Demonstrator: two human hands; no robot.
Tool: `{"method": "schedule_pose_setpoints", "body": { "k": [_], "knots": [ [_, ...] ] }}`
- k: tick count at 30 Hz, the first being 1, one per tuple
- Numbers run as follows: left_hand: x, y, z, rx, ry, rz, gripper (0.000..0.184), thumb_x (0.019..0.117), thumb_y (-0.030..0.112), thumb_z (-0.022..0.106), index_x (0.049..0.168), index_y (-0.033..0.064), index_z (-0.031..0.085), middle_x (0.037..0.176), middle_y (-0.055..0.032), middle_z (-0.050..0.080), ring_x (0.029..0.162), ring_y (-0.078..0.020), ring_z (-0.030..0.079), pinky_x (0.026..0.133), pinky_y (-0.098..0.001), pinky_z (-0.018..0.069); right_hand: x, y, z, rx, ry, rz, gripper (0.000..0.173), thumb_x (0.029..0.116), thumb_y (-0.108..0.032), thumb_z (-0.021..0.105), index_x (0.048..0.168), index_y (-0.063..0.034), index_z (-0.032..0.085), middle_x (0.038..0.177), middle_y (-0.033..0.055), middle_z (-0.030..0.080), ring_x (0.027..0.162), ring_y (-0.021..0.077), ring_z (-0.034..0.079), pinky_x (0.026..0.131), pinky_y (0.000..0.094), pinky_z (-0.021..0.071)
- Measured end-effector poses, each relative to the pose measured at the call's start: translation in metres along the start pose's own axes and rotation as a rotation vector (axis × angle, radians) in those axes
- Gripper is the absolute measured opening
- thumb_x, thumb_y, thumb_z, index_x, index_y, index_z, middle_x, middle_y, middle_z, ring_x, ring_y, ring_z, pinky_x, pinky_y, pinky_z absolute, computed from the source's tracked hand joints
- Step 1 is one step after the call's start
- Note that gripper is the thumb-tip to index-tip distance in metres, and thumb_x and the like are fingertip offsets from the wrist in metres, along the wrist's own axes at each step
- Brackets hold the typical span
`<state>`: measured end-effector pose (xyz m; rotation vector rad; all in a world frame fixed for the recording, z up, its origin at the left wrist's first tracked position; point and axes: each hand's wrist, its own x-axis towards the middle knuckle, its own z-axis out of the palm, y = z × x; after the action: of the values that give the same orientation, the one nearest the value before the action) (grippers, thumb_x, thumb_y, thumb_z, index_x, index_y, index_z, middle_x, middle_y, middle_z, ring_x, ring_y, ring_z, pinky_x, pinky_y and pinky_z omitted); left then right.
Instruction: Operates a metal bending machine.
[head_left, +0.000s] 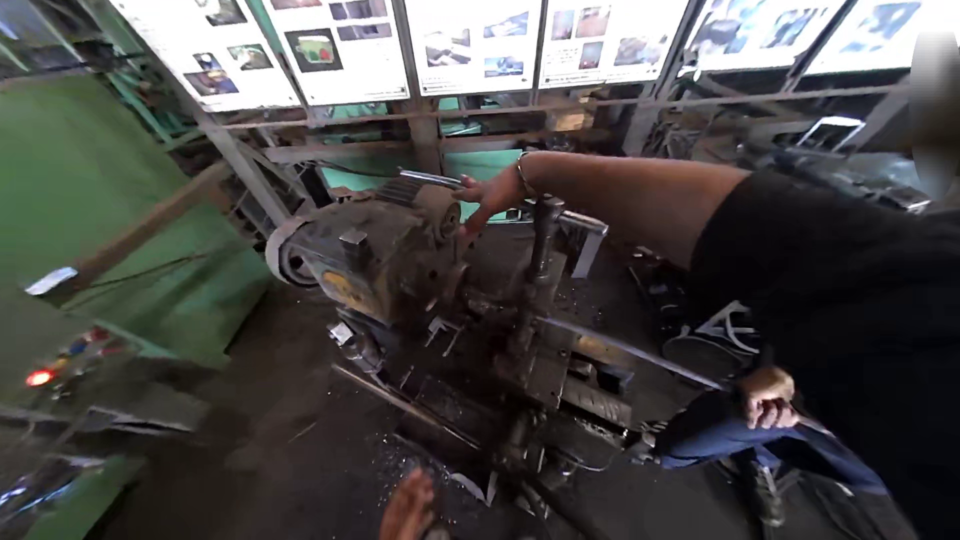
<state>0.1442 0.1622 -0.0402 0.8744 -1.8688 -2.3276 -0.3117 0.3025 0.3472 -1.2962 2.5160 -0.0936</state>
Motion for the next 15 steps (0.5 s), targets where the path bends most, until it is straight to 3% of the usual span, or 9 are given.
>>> {"method": "schedule_pose_setpoints", "body": {
  "k": [3, 5, 7, 8, 10, 11, 12, 13, 15],
  "knots": [
    [0.101, 0.023, -0.058, -0.085, 0.232, -0.071, 0.058, 0.1058, 0.035, 0.051, 0.156, 0.01, 0.037, 0.151, -0.0156, 0.05, 0.132, -0.0315, 0.053, 0.102, -0.0543, 0.0485, -0.001, -0.027, 0.012, -0.054, -0.02, 0.072, 0.103, 0.0891, -0.072, 0.061, 0.166, -0.0209, 0.017, 0.174, 0.0098, 0.0, 0.153, 0.0457, 0.021, 0.115, 0.0691, 0.0269],
    [0.171, 0.045, -0.1, -0.187, 0.349, -0.167, 0.069, 0.1038, 0.054, 0.049, 0.158, 0.0143, 0.033, 0.159, -0.0151, 0.04, 0.142, -0.0342, 0.043, 0.109, -0.059, 0.0407, -0.005, -0.033, 0.028, -0.048, 0.066, 0.156, 0.106, 0.0868, -0.077, 0.058, 0.167, -0.024, 0.014, 0.174, 0.0026, 0.006, 0.153, 0.0423, 0.025, 0.112, 0.0705, 0.0301],
    [0.235, 0.06, -0.137, -0.276, 0.408, -0.237, 0.08, 0.0987, 0.063, 0.052, 0.158, 0.0136, 0.032, 0.161, -0.0171, 0.034, 0.144, -0.0357, 0.038, 0.111, -0.0617, 0.0369, -0.004, -0.041, 0.037, -0.058, 0.177, 0.227, 0.104, 0.0846, -0.081, 0.056, 0.166, -0.0273, 0.02, 0.173, 0.0007, 0.014, 0.149, 0.0399, 0.03, 0.107, 0.0725, 0.0303],
    [0.262, 0.067, -0.151, -0.282, 0.41, -0.247, 0.078, 0.0978, 0.064, 0.052, 0.154, 0.012, 0.037, 0.155, -0.0176, 0.041, 0.137, -0.0345, 0.044, 0.107, -0.0606, 0.0398, -0.001, -0.045, 0.04, -0.063, 0.235, 0.263, 0.101, 0.0833, -0.083, 0.055, 0.164, -0.0301, 0.025, 0.172, -0.0004, 0.017, 0.15, 0.0381, 0.03, 0.11, 0.0724, 0.027],
    [0.297, 0.083, -0.162, -0.3, 0.364, -0.237, 0.063, 0.0989, 0.065, 0.047, 0.132, 0.0118, 0.053, 0.116, -0.0101, 0.059, 0.1, -0.0235, 0.059, 0.084, -0.0478, 0.0513, 0.003, -0.051, 0.054, -0.022, 0.343, 0.31, 0.097, 0.082, -0.081, 0.06, 0.162, -0.0321, 0.033, 0.171, 0.0, 0.021, 0.154, 0.0366, 0.023, 0.117, 0.0722, 0.0134],
    [0.305, 0.092, -0.16, -0.379, 0.305, -0.212, 0.059, 0.1006, 0.063, 0.043, 0.127, 0.0114, 0.054, 0.108, -0.0083, 0.063, 0.091, -0.0214, 0.063, 0.078, -0.0447, 0.0552, 0.0, -0.058, 0.063, -0.003, 0.375, 0.314, 0.094, 0.0836, -0.076, 0.063, 0.161, -0.0294, 0.035, 0.171, 0.0022, 0.023, 0.155, 0.0367, 0.02, 0.119, 0.0718, 0.0101],
    [0.308, 0.102, -0.159, -0.492, 0.24, -0.181, 0.062, 0.1025, 0.062, 0.04, 0.134, 0.0096, 0.052, 0.114, -0.0105, 0.066, 0.096, -0.0229, 0.068, 0.081, -0.0451, 0.0578, -0.011, -0.071, 0.073, 0.023, 0.382, 0.302, 0.091, 0.0859, -0.07, 0.066, 0.16, -0.0259, 0.037, 0.17, 0.0043, 0.024, 0.155, 0.0358, 0.021, 0.121, 0.0693, 0.0139],
    [0.309, 0.111, -0.157, -0.599, 0.196, -0.157, 0.064, 0.1036, 0.061, 0.037, 0.139, 0.0081, 0.049, 0.12, -0.0126, 0.066, 0.101, -0.0248, 0.068, 0.086, -0.0464, 0.0578, -0.031, -0.09, 0.083, 0.072, 0.362, 0.267, 0.087, 0.0884, -0.061, 0.07, 0.159, -0.0216, 0.038, 0.168, 0.007, 0.029, 0.152, 0.0337, 0.03, 0.119, 0.0651, 0.0264],
    [0.307, 0.117, -0.147, -0.746, 0.219, -0.135, 0.057, 0.1039, 0.058, 0.036, 0.13, 0.009, 0.051, 0.109, -0.01, 0.067, 0.093, -0.0226, 0.069, 0.082, -0.0434, 0.0594, -0.098, -0.128, 0.111, 0.208, 0.243, 0.154, 0.076, 0.0888, -0.05, 0.076, 0.152, -0.0197, 0.047, 0.15, 0.0078, 0.052, 0.132, 0.0239, 0.056, 0.108, 0.0515, 0.0497]
  ]
}}
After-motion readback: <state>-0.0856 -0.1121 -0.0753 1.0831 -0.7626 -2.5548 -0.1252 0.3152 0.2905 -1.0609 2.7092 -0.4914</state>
